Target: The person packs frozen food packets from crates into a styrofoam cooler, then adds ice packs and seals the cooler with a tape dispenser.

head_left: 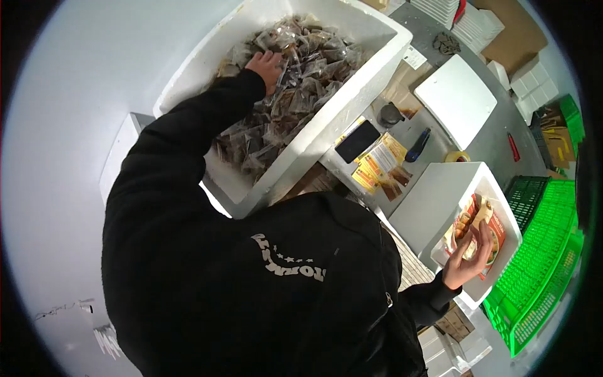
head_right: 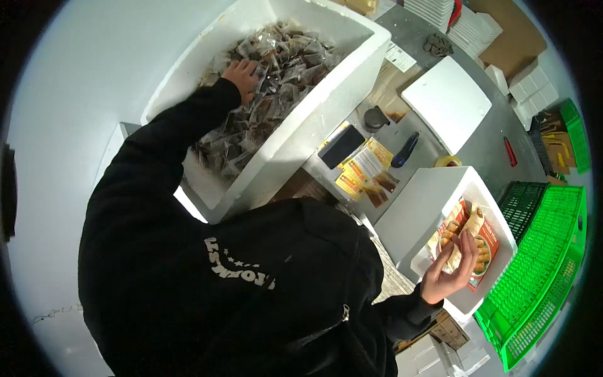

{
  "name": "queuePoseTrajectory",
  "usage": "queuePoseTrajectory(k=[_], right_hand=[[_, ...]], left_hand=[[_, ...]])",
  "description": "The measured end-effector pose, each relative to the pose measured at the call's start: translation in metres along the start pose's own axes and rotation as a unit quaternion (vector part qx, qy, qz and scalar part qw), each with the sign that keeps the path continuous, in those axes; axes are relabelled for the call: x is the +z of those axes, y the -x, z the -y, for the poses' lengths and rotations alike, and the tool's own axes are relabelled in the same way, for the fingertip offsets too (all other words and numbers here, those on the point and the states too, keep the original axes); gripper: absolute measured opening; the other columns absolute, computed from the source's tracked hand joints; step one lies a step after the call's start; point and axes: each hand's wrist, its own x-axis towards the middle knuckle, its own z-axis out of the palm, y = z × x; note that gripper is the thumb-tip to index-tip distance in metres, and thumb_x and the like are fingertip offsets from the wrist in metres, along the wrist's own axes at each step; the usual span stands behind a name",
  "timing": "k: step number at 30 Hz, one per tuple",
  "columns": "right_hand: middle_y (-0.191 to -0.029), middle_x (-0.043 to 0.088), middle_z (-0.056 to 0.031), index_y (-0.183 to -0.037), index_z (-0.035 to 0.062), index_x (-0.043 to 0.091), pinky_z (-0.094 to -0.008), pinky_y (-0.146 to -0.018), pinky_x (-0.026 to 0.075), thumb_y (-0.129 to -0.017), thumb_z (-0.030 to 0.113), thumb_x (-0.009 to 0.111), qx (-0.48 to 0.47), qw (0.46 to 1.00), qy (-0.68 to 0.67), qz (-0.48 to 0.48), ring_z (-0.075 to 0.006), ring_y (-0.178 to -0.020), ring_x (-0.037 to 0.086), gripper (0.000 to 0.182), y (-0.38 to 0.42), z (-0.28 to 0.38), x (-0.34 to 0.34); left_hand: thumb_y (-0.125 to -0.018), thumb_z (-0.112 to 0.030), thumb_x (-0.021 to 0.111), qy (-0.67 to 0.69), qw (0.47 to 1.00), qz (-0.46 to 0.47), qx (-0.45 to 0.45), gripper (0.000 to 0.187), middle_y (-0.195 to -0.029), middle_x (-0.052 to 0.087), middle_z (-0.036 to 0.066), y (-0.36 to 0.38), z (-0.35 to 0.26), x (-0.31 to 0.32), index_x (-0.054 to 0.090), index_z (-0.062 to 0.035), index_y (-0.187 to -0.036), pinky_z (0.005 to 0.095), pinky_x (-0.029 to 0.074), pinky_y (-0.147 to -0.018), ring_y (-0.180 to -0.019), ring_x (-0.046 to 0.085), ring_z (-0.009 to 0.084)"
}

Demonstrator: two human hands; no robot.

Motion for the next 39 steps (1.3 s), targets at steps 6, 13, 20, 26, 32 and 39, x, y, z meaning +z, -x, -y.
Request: queuePoseTrajectory(k=[6,13,20,26,32,39], right_hand=[[-0.111,0.057,-0.0167,-0.110,-0.0040,0.058,-0.0330,-0.079,0.051,-0.082,-0.010,0.050,0.020,0.999,0.024,-0.025,-0.0242,-0.091,0.061,0.030,0.015,-0.005,-0.021],[-0.118,0.055,-0.0153,-0.116,-0.0026,0.056,-0.0318,-0.081,0.048,-0.081,-0.011,0.047,0.071,0.996,0.047,-0.035,-0.0229,-0.090,0.061,0.037,0.029,-0.012,-0.033],[-0.116,0.055,-0.0161,-0.116,-0.0022,0.056,-0.0328,-0.081,0.049,-0.083,-0.008,0.051,0.052,0.996,0.072,-0.017,-0.0244,-0.093,0.061,0.033,0.020,-0.003,-0.031],[-0.115,0.055,-0.0161,-0.113,-0.0031,0.057,-0.0330,-0.081,0.050,-0.083,-0.010,0.051,0.076,0.995,0.053,-0.023,-0.0252,-0.096,0.059,0.031,0.028,-0.010,-0.031],[-0.112,0.058,-0.0165,-0.112,-0.0029,0.057,-0.0323,-0.081,0.050,-0.083,-0.010,0.049,0.045,0.997,0.062,-0.017,-0.0248,-0.097,0.059,0.031,0.022,-0.008,-0.025],[-0.111,0.059,-0.0149,-0.112,-0.0019,0.058,-0.0324,-0.079,0.049,-0.081,-0.009,0.053,0.052,0.996,0.071,0.004,-0.0229,-0.089,0.061,0.032,0.023,0.006,-0.025]], left_hand=[[-0.065,-0.029,0.069,-0.040,0.985,-0.140,0.092,0.030,-0.121,0.050,0.009,-0.020,0.001,0.059,0.067,-0.0067,-0.084,0.0438,0.035,-0.093,-0.115,0.041,0.0278],[-0.070,-0.029,0.066,0.120,0.965,-0.089,-0.217,0.018,-0.108,0.063,0.005,-0.075,0.076,0.012,0.072,-0.0133,-0.076,0.0449,0.038,-0.088,-0.107,0.052,0.0238],[-0.072,-0.030,0.073,0.269,0.934,0.178,-0.154,0.020,-0.081,0.068,0.008,-0.122,0.136,0.079,0.071,-0.0119,-0.080,0.0355,0.050,-0.070,-0.079,0.064,0.0229],[-0.070,-0.025,0.074,0.357,0.923,0.108,-0.090,0.042,-0.081,0.068,0.005,-0.112,0.132,0.053,0.061,-0.0177,-0.109,0.0352,0.049,-0.074,-0.077,0.065,0.0211],[-0.074,-0.017,0.068,0.248,0.941,0.150,-0.177,0.044,-0.076,0.066,0.003,-0.156,0.135,0.061,0.052,-0.0209,-0.114,0.0404,0.040,-0.082,-0.076,0.064,0.0206],[-0.073,-0.012,0.064,0.151,0.947,0.186,-0.216,0.015,-0.073,0.066,0.003,-0.170,0.112,0.041,0.064,-0.0199,-0.086,0.0462,0.025,-0.091,-0.076,0.063,0.0210]])
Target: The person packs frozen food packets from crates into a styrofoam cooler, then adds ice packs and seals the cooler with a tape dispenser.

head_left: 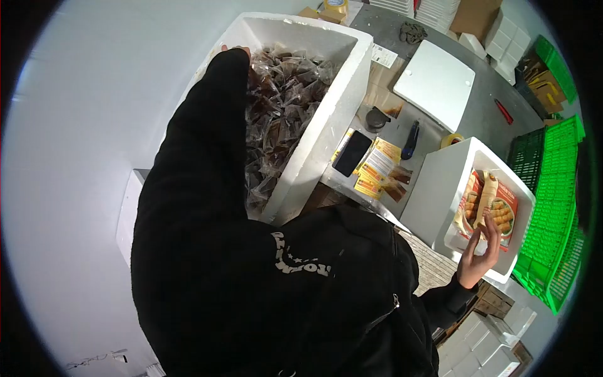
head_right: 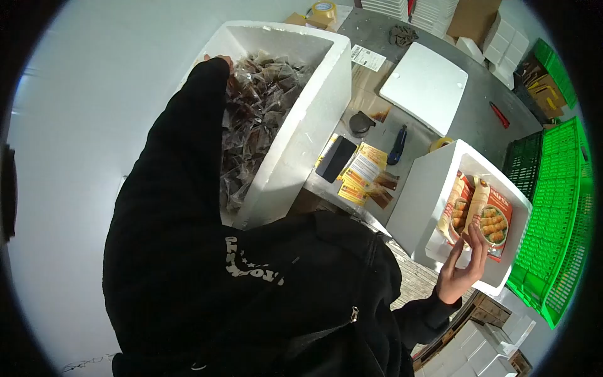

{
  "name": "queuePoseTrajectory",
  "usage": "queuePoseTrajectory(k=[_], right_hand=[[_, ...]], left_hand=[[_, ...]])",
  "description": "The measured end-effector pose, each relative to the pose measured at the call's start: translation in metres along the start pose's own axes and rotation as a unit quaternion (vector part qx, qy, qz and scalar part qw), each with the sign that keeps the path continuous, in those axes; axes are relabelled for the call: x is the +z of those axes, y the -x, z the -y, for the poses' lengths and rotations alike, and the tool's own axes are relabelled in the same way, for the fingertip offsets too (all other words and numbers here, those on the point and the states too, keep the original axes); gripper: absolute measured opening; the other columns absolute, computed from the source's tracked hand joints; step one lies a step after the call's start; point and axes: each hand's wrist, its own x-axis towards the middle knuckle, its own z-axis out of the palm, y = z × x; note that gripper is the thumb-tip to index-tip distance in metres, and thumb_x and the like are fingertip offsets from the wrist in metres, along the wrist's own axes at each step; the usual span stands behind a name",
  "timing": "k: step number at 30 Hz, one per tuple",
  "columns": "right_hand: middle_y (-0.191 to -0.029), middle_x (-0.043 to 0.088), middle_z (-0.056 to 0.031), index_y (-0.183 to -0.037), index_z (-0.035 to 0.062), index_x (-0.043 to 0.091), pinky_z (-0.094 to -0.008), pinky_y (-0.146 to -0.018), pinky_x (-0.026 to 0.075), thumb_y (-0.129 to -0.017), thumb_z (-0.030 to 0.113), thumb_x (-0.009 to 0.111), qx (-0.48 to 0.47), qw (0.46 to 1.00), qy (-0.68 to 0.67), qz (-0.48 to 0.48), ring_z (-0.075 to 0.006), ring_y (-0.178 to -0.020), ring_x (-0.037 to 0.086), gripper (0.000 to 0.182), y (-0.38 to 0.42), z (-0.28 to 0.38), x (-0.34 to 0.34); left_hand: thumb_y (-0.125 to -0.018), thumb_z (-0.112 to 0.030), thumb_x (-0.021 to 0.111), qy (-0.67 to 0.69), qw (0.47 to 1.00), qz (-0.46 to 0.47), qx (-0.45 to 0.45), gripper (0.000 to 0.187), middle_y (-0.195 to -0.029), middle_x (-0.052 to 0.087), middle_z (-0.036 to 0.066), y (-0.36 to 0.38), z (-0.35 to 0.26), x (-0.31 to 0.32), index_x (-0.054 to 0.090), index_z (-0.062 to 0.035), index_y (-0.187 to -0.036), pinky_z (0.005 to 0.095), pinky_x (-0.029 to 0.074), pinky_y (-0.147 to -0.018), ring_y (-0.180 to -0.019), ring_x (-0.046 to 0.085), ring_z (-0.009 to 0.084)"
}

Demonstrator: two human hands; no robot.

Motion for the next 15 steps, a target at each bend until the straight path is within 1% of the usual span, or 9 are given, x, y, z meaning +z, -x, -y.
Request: queuePoseTrajectory(k=[2,3,4,7,8,10,11,13,15], right_hand=[[-0.109,0.059,-0.0149,-0.112,-0.0020,0.058,-0.0325,-0.080,0.048,-0.081,-0.009,0.053,0.017,1.000,-0.006,-0.003,-0.0230,-0.089,0.061,0.032,0.006,-0.005,-0.002],[-0.107,0.059,-0.0148,-0.112,-0.0021,0.058,-0.0325,-0.080,0.048,-0.081,-0.009,0.053,0.035,0.999,-0.012,-0.004,-0.0232,-0.088,0.061,0.032,0.009,-0.007,-0.002],[-0.105,0.059,-0.0147,-0.111,-0.0022,0.058,-0.0323,-0.080,0.048,-0.081,-0.009,0.052,0.036,0.999,-0.027,-0.016,-0.0233,-0.087,0.062,0.032,0.011,-0.010,-0.001],[-0.106,0.059,-0.0149,-0.110,-0.0024,0.058,-0.0321,-0.081,0.047,-0.081,-0.009,0.053,0.046,0.998,-0.027,-0.017,-0.0231,-0.087,0.061,0.031,0.013,-0.018,-0.002],[-0.106,0.059,-0.0149,-0.110,-0.0024,0.058,-0.0321,-0.081,0.047,-0.081,-0.009,0.053,0.047,0.998,-0.029,-0.016,-0.0231,-0.087,0.061,0.031,0.011,-0.020,-0.002],[-0.106,0.059,-0.0148,-0.110,-0.0021,0.059,-0.0324,-0.082,0.047,-0.081,-0.009,0.054,0.021,0.999,-0.018,-0.022,-0.0227,-0.088,0.061,0.030,0.004,-0.023,0.002],[-0.106,0.059,-0.0148,-0.110,-0.0021,0.059,-0.0324,-0.082,0.047,-0.081,-0.009,0.054,0.022,0.999,-0.018,-0.021,-0.0227,-0.088,0.061,0.030,0.001,-0.023,0.004],[-0.105,0.060,-0.0147,-0.109,-0.0018,0.059,-0.0320,-0.083,0.046,-0.080,-0.009,0.054,0.021,0.999,-0.032,-0.005,-0.0224,-0.089,0.061,0.030,-0.007,-0.022,0.008],[-0.104,0.061,-0.0145,-0.108,-0.0015,0.060,-0.0312,-0.082,0.046,-0.080,-0.009,0.054,-0.002,1.000,-0.001,-0.003,-0.0220,-0.089,0.061,0.030,-0.015,-0.017,0.011]], left_hand=[[-0.073,-0.011,0.063,-0.006,1.000,-0.007,0.006,0.011,-0.072,0.066,0.003,0.019,0.000,-0.013,0.068,-0.0196,-0.077,0.0479,0.020,-0.094,-0.076,0.063,0.0211],[-0.072,-0.011,0.064,0.002,1.000,-0.010,0.020,0.011,-0.073,0.067,0.003,0.037,0.000,-0.024,0.068,-0.0205,-0.068,0.0462,0.022,-0.093,-0.076,0.063,0.0215],[-0.072,-0.011,0.064,-0.001,1.000,-0.007,0.019,0.011,-0.073,0.067,0.003,0.050,0.000,-0.029,0.068,-0.0205,-0.068,0.0462,0.022,-0.093,-0.076,0.063,0.0215],[-0.078,-0.019,0.063,-0.097,0.993,0.003,0.063,0.011,-0.096,0.062,0.000,0.075,0.001,-0.039,0.068,-0.0280,-0.081,0.0540,0.027,-0.090,-0.104,0.053,0.0187],[-0.078,-0.019,0.063,-0.099,0.993,0.003,0.062,0.011,-0.096,0.062,0.000,0.079,0.000,-0.037,0.068,-0.0280,-0.081,0.0540,0.027,-0.090,-0.104,0.053,0.0187],[-0.075,-0.024,0.067,-0.151,0.973,-0.079,0.156,0.009,-0.100,0.059,-0.003,0.082,-0.003,-0.027,0.068,-0.0307,-0.080,0.0520,0.029,-0.090,-0.111,0.046,0.0181],[-0.075,-0.024,0.067,-0.152,0.973,-0.078,0.157,0.009,-0.100,0.059,-0.003,0.078,-0.004,-0.019,0.068,-0.0307,-0.080,0.0520,0.029,-0.090,-0.111,0.046,0.0181],[-0.070,-0.025,0.070,-0.159,0.946,-0.115,0.258,0.010,-0.106,0.056,-0.004,0.061,-0.007,-0.003,0.067,-0.0315,-0.077,0.0511,0.030,-0.091,-0.115,0.043,0.0183],[-0.069,-0.025,0.072,-0.164,0.941,-0.095,0.280,0.010,-0.106,0.056,-0.004,0.046,-0.018,-0.001,0.067,-0.0269,-0.078,0.0512,0.028,-0.094,-0.118,0.040,0.0176]])
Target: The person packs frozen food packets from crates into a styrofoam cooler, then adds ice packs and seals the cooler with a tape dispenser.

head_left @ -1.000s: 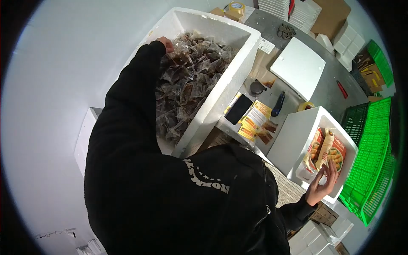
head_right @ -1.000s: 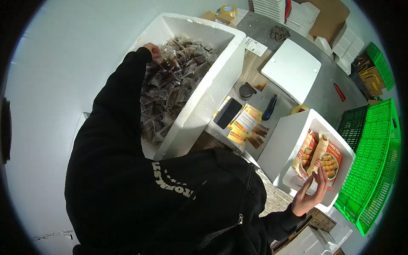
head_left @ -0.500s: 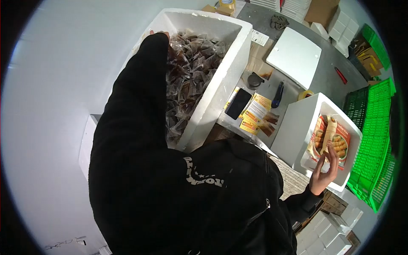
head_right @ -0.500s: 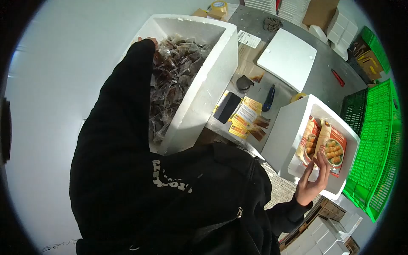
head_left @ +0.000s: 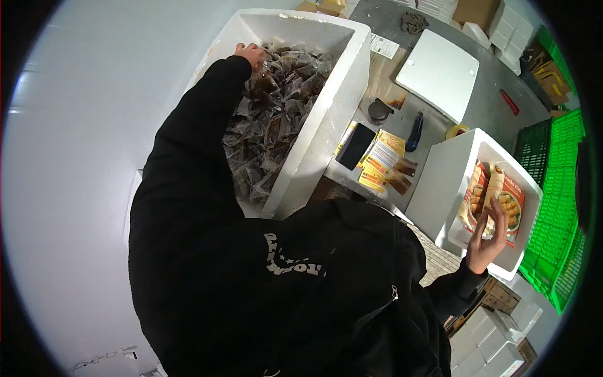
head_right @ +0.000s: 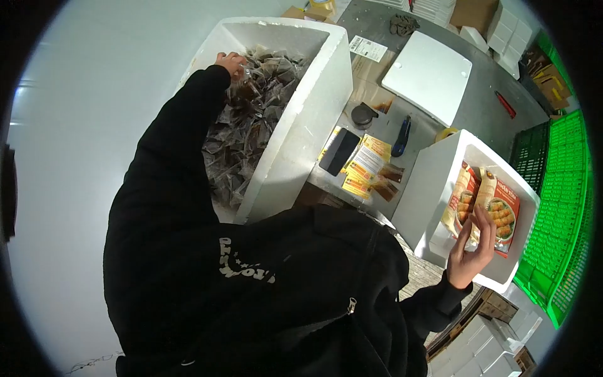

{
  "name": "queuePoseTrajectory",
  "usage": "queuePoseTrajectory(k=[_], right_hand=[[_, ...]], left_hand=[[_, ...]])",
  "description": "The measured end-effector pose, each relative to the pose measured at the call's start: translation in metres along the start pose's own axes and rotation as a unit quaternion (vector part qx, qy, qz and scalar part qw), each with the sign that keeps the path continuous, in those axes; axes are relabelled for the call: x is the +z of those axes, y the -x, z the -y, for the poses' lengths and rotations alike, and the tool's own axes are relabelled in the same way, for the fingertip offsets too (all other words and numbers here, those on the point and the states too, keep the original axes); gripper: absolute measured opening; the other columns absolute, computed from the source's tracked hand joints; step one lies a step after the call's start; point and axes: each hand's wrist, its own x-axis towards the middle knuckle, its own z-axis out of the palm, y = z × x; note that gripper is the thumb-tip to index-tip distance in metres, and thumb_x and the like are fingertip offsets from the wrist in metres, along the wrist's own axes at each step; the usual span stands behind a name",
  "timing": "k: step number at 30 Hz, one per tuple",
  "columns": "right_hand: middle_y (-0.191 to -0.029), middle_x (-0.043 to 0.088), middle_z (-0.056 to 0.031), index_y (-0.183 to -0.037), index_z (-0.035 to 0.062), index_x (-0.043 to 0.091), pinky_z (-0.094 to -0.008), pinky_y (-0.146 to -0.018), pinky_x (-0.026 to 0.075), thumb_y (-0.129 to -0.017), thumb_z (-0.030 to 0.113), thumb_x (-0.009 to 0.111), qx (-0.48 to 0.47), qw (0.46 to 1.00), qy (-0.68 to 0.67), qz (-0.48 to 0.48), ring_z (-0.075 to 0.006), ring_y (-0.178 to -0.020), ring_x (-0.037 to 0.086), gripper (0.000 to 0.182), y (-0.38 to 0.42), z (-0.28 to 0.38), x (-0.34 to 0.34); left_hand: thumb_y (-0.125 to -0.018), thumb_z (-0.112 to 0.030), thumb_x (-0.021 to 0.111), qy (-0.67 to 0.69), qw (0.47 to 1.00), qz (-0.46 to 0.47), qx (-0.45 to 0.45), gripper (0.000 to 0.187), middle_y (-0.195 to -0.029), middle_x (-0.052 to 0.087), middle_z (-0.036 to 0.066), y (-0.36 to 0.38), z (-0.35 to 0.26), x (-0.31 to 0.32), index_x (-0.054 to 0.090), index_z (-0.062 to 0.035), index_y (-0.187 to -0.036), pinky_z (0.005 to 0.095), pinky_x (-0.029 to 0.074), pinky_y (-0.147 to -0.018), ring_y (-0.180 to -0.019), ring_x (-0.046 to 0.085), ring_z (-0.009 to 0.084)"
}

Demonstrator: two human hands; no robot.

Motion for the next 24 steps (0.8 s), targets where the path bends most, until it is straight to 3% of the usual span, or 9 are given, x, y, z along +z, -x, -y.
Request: queuePoseTrajectory(k=[2,6,11,13,15,17,20,23,24], right_hand=[[-0.104,0.061,-0.0145,-0.107,-0.0014,0.061,-0.0307,-0.081,0.046,-0.079,-0.010,0.055,0.004,1.000,-0.018,0.012,-0.0219,-0.089,0.061,0.030,-0.004,0.007,0.003],[-0.105,0.061,-0.0142,-0.107,-0.0013,0.061,-0.0305,-0.079,0.047,-0.079,-0.010,0.054,0.012,0.999,-0.034,0.009,-0.0213,-0.087,0.062,0.030,0.001,0.005,0.003],[-0.105,0.062,-0.0134,-0.106,-0.0021,0.061,-0.0296,-0.078,0.048,-0.081,-0.009,0.056,0.021,1.000,-0.003,-0.005,-0.0204,-0.085,0.062,0.026,0.013,0.000,-0.001],[-0.103,0.063,-0.0135,-0.104,-0.0029,0.061,-0.0306,-0.084,0.045,-0.080,-0.009,0.056,0.030,0.999,-0.020,-0.009,-0.0219,-0.090,0.061,0.024,0.015,0.005,-0.001],[-0.101,0.063,-0.0141,-0.099,-0.0033,0.061,-0.0327,-0.089,0.042,-0.079,-0.008,0.056,0.047,0.995,-0.082,0.006,-0.0242,-0.096,0.060,0.021,0.013,0.020,0.000],[-0.100,0.063,-0.0141,-0.096,-0.0031,0.061,-0.0321,-0.085,0.045,-0.080,-0.006,0.056,0.052,0.985,-0.160,0.033,-0.0241,-0.094,0.060,0.017,0.016,0.035,0.016],[-0.093,0.061,-0.0157,-0.100,-0.0008,0.060,-0.0307,-0.072,0.050,-0.077,-0.004,0.058,0.090,0.943,-0.262,0.185,-0.0222,-0.078,0.064,0.023,0.010,0.073,0.063],[-0.094,0.061,-0.0198,-0.100,0.0044,0.062,-0.0407,-0.075,0.050,-0.075,0.012,0.063,0.069,0.945,-0.096,0.305,-0.0338,-0.083,0.062,0.027,0.035,0.037,0.159],[-0.096,0.060,-0.0193,-0.101,0.0039,0.062,-0.0424,-0.079,0.049,-0.074,0.016,0.064,0.105,0.929,-0.017,0.354,-0.0352,-0.088,0.061,0.031,0.041,0.025,0.186]], left_hand=[[-0.071,-0.024,0.072,-0.008,0.994,0.105,-0.012,0.009,-0.108,0.057,-0.004,-0.016,-0.011,-0.004,0.067,-0.0230,-0.079,0.0508,0.027,-0.095,-0.119,0.040,0.0151],[-0.079,-0.020,0.066,-0.096,0.983,0.154,0.007,0.009,-0.110,0.057,-0.006,-0.023,-0.021,-0.010,0.067,-0.0220,-0.088,0.0506,0.026,-0.096,-0.117,0.042,0.0120],[-0.079,-0.028,0.062,-0.087,0.993,0.028,0.078,0.016,-0.111,0.054,-0.007,-0.030,-0.002,0.029,0.065,-0.0244,-0.095,0.0546,0.027,-0.093,-0.115,0.041,0.0125],[-0.079,-0.027,0.062,-0.149,0.977,0.147,0.041,0.020,-0.116,0.052,-0.008,-0.041,-0.005,0.022,0.063,-0.0260,-0.099,0.0548,0.026,-0.093,-0.118,0.040,0.0125],[-0.077,-0.026,0.063,-0.152,0.973,0.171,0.011,0.020,-0.119,0.050,-0.007,-0.041,-0.013,0.014,0.063,-0.0255,-0.097,0.0541,0.026,-0.093,-0.120,0.039,0.0129],[-0.073,-0.021,0.064,-0.089,0.992,0.088,0.019,0.017,-0.121,0.049,-0.007,-0.029,-0.011,0.008,0.063,-0.0236,-0.090,0.0552,0.026,-0.093,-0.120,0.038,0.0148],[-0.076,-0.020,0.061,-0.059,0.997,0.035,0.042,0.021,-0.121,0.051,-0.004,0.002,-0.008,-0.026,0.066,-0.0213,-0.096,0.0550,0.028,-0.093,-0.120,0.040,0.0188],[-0.073,-0.015,0.064,0.030,0.990,-0.120,0.063,0.020,-0.123,0.050,-0.004,0.036,0.006,-0.028,0.065,-0.0209,-0.092,0.0505,0.027,-0.096,-0.124,0.039,0.0204],[-0.073,-0.015,0.064,0.030,0.990,-0.120,0.065,0.020,-0.123,0.050,-0.004,0.046,0.005,-0.030,0.065,-0.0209,-0.092,0.0505,0.027,-0.096,-0.124,0.039,0.0204]])
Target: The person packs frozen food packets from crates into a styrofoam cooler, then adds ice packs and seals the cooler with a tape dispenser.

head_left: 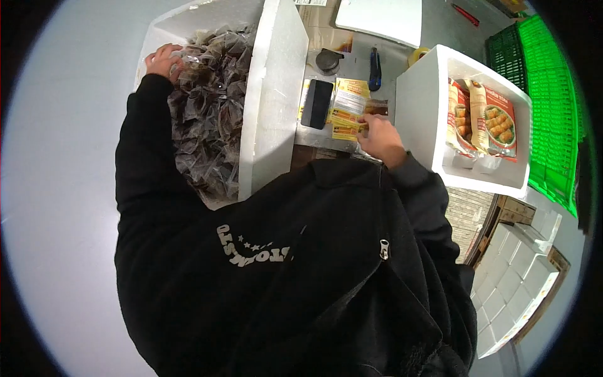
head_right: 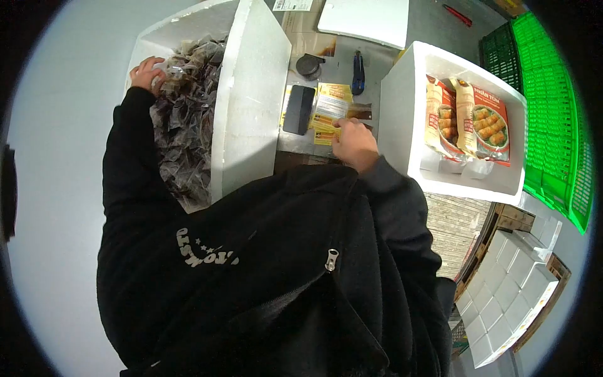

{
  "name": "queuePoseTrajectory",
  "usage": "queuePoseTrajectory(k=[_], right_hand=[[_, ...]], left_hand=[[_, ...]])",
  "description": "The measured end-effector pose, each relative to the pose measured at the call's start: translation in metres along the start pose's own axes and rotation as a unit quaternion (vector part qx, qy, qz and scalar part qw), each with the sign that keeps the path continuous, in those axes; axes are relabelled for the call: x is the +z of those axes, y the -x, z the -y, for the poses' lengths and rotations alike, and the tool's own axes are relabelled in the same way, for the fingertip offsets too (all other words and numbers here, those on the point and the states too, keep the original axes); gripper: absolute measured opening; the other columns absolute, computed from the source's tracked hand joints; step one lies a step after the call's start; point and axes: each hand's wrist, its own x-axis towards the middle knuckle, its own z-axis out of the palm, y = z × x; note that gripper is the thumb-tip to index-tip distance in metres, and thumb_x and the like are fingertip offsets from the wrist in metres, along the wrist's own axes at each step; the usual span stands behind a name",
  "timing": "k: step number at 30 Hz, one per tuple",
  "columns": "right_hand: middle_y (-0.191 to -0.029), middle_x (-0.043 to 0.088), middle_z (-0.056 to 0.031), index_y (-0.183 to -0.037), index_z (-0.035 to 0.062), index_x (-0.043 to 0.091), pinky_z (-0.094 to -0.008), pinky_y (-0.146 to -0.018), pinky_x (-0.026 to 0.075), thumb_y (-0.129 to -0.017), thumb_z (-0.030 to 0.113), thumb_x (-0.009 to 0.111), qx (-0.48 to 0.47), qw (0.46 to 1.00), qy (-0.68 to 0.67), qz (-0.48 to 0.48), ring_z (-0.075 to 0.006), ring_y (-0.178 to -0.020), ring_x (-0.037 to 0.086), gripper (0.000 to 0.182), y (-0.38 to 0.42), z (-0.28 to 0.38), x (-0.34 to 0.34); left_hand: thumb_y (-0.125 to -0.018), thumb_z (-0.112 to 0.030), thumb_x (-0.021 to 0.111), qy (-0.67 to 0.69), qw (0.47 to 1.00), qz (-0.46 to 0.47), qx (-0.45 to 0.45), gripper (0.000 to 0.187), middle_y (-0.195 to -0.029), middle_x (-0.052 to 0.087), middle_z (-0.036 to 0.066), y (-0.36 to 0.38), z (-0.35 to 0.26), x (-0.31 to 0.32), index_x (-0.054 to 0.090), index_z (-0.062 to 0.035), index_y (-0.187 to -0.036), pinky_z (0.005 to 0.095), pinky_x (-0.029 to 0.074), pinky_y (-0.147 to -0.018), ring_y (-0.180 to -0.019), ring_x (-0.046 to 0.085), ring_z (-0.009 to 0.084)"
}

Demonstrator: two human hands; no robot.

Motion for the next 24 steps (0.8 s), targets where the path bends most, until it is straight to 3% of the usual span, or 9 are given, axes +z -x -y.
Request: queuePoseTrajectory(k=[1,5,7,11,15,17,18,20,24], right_hand=[[-0.103,0.059,-0.0172,-0.104,0.0047,0.060,-0.0420,-0.082,0.049,-0.073,0.019,0.066,0.044,0.998,0.025,0.045,-0.0357,-0.096,0.059,0.035,-0.014,-0.010,0.014],[-0.106,0.057,-0.0155,-0.109,0.0096,0.055,-0.0469,-0.083,0.047,-0.072,0.017,0.066,0.107,0.986,0.122,0.024,-0.0337,-0.098,0.057,0.039,-0.043,-0.046,0.056],[-0.108,0.057,-0.0096,-0.111,0.0108,0.051,-0.0483,-0.080,0.047,-0.071,0.021,0.070,0.135,0.960,0.244,0.000,-0.0309,-0.103,0.056,0.046,-0.044,-0.056,0.065],[-0.105,0.058,-0.0063,-0.111,0.0128,0.049,-0.0481,-0.078,0.046,-0.069,0.023,0.073,0.120,0.943,0.309,-0.025,-0.0279,-0.103,0.056,0.050,-0.045,-0.064,0.075],[-0.107,0.058,-0.0066,-0.107,0.0121,0.051,-0.0543,-0.079,0.042,-0.069,0.022,0.070,0.097,0.958,0.269,-0.015,-0.0265,-0.102,0.056,0.043,-0.042,-0.055,0.071],[-0.090,0.064,-0.0093,-0.092,0.0092,0.058,-0.0501,-0.072,0.046,-0.067,0.025,0.071,0.102,0.975,0.198,-0.018,-0.0285,-0.087,0.062,0.032,-0.034,-0.055,0.067],[-0.090,0.064,-0.0093,-0.092,0.0092,0.058,-0.0501,-0.072,0.046,-0.067,0.025,0.071,0.109,0.974,0.198,-0.023,-0.0285,-0.087,0.062,0.032,-0.030,-0.055,0.065],[-0.072,0.064,-0.0119,-0.079,0.0062,0.061,-0.0441,-0.063,0.049,-0.066,0.025,0.072,0.086,0.992,0.083,-0.028,-0.0316,-0.070,0.063,0.025,-0.021,-0.039,0.058],[-0.067,0.062,-0.0144,-0.073,0.0011,0.062,-0.0350,-0.061,0.051,-0.069,0.019,0.069,-0.068,0.991,-0.058,-0.097,-0.0298,-0.063,0.063,0.020,0.029,0.002,0.010]], left_hand=[[-0.071,-0.012,0.066,0.034,0.997,-0.061,-0.012,0.019,-0.124,0.050,-0.004,0.010,0.000,-0.006,0.064,-0.0202,-0.089,0.0490,0.027,-0.096,-0.124,0.039,0.0214],[-0.069,-0.005,0.070,0.121,0.968,-0.218,-0.028,0.022,-0.128,0.049,-0.004,0.043,-0.010,-0.038,0.061,-0.0191,-0.082,0.0466,0.028,-0.096,-0.125,0.040,0.0249],[-0.069,-0.005,0.071,0.125,0.964,-0.233,-0.028,0.021,-0.128,0.049,-0.004,0.053,-0.022,-0.061,0.061,-0.0183,-0.082,0.0459,0.028,-0.096,-0.125,0.040,0.0258],[-0.070,-0.003,0.071,0.119,0.951,-0.284,0.002,0.020,-0.128,0.051,0.003,0.061,-0.043,-0.108,0.061,-0.0128,-0.083,0.0440,0.032,-0.098,-0.124,0.041,0.0310],[-0.069,0.004,0.068,0.171,0.932,-0.316,0.057,0.023,-0.132,0.047,0.010,0.065,-0.050,-0.141,0.061,-0.0116,-0.084,0.0451,0.031,-0.101,-0.127,0.037,0.0345],[-0.067,0.010,0.064,0.282,0.896,-0.329,0.096,0.026,-0.137,0.040,0.016,0.058,-0.077,-0.164,0.060,-0.0102,-0.083,0.0486,0.028,-0.104,-0.130,0.033,0.0384],[-0.067,0.010,0.064,0.284,0.894,-0.332,0.103,0.026,-0.137,0.040,0.016,0.057,-0.083,-0.173,0.060,-0.0102,-0.083,0.0486,0.028,-0.104,-0.130,0.033,0.0384],[-0.065,0.011,0.064,0.285,0.885,-0.339,0.143,0.027,-0.137,0.040,0.019,0.050,-0.098,-0.188,0.059,-0.0090,-0.082,0.0496,0.027,-0.104,-0.131,0.031,0.0394],[-0.072,0.002,0.063,0.263,0.872,-0.354,0.213,0.014,-0.136,0.040,0.022,0.033,-0.143,-0.228,0.059,-0.0073,-0.081,0.0493,0.026,-0.103,-0.131,0.031,0.0403]])
